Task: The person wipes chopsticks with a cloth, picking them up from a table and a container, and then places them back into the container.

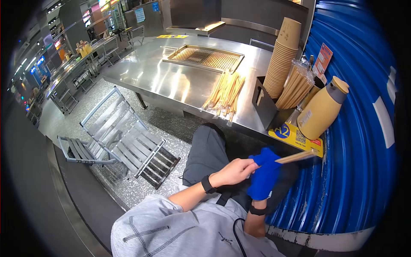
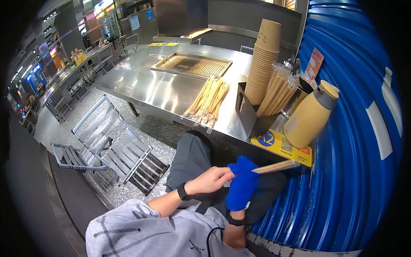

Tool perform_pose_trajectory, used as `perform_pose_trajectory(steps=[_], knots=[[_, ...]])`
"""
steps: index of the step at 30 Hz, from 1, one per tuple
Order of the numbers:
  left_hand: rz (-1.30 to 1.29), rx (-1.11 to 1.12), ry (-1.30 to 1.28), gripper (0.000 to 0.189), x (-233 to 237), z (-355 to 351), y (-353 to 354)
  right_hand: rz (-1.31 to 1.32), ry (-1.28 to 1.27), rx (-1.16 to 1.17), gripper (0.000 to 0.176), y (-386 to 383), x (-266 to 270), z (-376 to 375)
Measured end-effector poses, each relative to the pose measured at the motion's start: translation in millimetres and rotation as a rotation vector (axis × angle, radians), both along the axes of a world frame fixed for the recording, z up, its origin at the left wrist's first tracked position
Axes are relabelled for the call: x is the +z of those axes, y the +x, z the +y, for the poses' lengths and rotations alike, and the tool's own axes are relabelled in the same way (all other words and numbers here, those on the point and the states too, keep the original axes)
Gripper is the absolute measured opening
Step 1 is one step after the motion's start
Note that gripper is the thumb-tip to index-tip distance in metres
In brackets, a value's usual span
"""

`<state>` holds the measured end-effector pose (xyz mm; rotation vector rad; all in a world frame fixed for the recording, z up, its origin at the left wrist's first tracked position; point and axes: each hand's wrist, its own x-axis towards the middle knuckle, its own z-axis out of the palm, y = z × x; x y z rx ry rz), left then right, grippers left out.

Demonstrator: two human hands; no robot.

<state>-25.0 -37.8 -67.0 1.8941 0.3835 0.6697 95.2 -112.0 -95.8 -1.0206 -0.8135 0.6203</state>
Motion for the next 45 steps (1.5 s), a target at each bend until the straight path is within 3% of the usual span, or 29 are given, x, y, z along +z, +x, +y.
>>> perform_pose_trajectory(steps=[1, 4, 6, 7, 10, 11, 12, 14, 15, 19, 25, 29, 32, 33, 36, 37, 40, 43, 45], knots=[[0.006, -0.027, 0.008, 0.027, -2.9, 0.0, 0.4, -0.079, -0.100, -0.074, 0.008, -6.3, -0.6, 0.3], [-0.067, 0.010, 0.089, 0.026, 1.8, -5.1, 0.9, -0.420, -0.040, -0.241, 0.014, -1.3, 10.6, -5.0], [0.046, 0.011, 0.127, 0.025, 12.6, -2.6, -4.8, -0.543, 0.000, -0.292, 0.020, 11.0, 25.2, -10.5], [0.099, 0.010, 0.144, 0.025, 15.6, -1.3, -8.1, -0.447, 0.053, -0.244, 0.023, 23.9, 22.7, -12.3], [0.083, 0.023, 0.194, 0.022, 10.5, 4.5, -16.7, 0.406, 0.528, 0.297, 0.034, 71.5, -11.5, -23.2], [0.089, 0.031, 0.204, 0.022, 12.3, 6.0, -20.4, 0.461, 0.580, 0.359, 0.038, 82.6, -18.4, -26.0], [0.096, 0.039, 0.213, 0.022, 14.6, 7.1, -24.1, 0.300, 0.509, 0.231, 0.037, 72.7, 6.6, -28.6], [0.072, 0.063, 0.218, 0.023, 16.3, 8.4, -24.0, 0.253, 0.340, -0.035, 0.031, 46.3, 46.8, -20.4], [0.064, 0.054, 0.170, 0.024, 17.2, 7.1, -21.7, 0.091, 0.218, -0.161, 0.030, 41.4, 42.5, -17.3], [0.044, -0.003, -0.001, 0.027, 16.5, -4.6, -7.5, -0.952, -0.483, -0.419, 0.026, 10.9, -4.9, -16.4], [0.125, 0.115, 0.169, 0.030, 17.2, -3.8, -5.1, -0.685, 0.022, -0.240, 0.023, 14.6, 51.4, -4.6], [0.158, 0.104, 0.116, 0.031, 19.7, -4.3, -15.9, -0.207, 0.165, -0.100, 0.019, 47.9, 69.4, -3.7], [0.115, 0.080, 0.051, 0.033, 19.2, -1.8, -17.1, 0.012, 0.206, -0.175, 0.017, 57.4, 57.9, -4.2], [0.105, 0.070, 0.022, 0.034, 19.2, -1.6, -16.6, -0.043, 0.181, -0.255, 0.017, 54.2, 49.4, -4.6], [0.065, -0.024, -0.159, 0.036, 22.9, -8.5, -7.9, -0.715, -0.104, -0.605, 0.014, 27.1, -0.5, -5.5], [0.052, -0.039, -0.217, 0.036, 16.1, -10.6, -4.9, -0.851, -0.231, -0.528, 0.012, 12.4, -11.7, -6.6], [0.092, -0.067, -0.329, 0.036, 8.0, -10.9, -2.8, -0.775, -0.112, -0.320, 0.015, -7.2, -3.4, 1.9], [0.012, -0.033, -0.097, 0.037, 20.3, -15.9, -2.8, -0.743, 0.074, -0.253, 0.018, 4.7, 45.7, 2.3], [0.092, -0.064, -0.086, 0.036, 16.5, -11.3, -7.0, -0.687, 0.195, -0.259, 0.021, 14.5, 82.0, -3.1]])
